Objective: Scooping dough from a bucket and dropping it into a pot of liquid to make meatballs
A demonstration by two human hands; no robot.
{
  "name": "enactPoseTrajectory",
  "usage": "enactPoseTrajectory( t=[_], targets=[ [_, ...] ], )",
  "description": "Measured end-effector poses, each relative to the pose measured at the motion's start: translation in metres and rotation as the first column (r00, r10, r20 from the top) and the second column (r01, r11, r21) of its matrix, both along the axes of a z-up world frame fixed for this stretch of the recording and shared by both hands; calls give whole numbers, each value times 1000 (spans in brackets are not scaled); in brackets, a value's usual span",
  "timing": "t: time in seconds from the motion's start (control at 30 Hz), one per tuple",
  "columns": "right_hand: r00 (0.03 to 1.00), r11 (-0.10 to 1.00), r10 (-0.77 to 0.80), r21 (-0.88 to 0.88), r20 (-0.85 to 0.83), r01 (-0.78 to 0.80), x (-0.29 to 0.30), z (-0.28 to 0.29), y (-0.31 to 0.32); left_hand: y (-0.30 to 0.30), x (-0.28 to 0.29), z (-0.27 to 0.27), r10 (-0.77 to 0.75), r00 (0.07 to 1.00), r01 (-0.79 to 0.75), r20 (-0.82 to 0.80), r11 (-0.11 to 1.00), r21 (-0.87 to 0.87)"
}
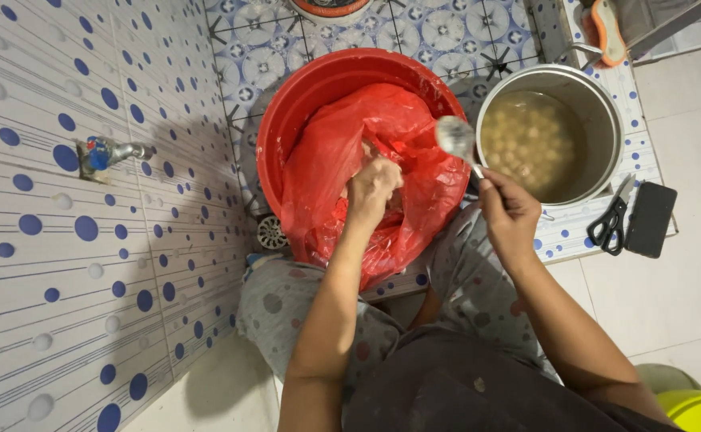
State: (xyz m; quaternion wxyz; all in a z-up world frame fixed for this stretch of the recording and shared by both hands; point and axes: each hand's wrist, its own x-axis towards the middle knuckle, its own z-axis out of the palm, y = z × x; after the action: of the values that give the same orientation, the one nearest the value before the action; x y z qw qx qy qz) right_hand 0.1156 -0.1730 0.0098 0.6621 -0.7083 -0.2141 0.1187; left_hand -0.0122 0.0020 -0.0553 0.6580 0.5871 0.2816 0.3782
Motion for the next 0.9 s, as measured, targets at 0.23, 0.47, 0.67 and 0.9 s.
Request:
enactPoseTrajectory(
  t=[0.23,0.47,0.67,0.9],
  targets=[
    [627,924,346,-368,698,-101,-25,56,15,3,-3,49,-44,987,61,156,992,-108],
    [473,910,404,-399,783,-118,-31,72,27,5,0,63,79,995,-80,-55,997,-10],
    [786,819,515,-467,341,-333,-36,65,31,6,9,-53,116,883,-74,-455,991,108],
    [759,882,267,-167,-594,-441,-2,30,5,1,10,-11,-29,602,193,-798,975,110]
  ],
)
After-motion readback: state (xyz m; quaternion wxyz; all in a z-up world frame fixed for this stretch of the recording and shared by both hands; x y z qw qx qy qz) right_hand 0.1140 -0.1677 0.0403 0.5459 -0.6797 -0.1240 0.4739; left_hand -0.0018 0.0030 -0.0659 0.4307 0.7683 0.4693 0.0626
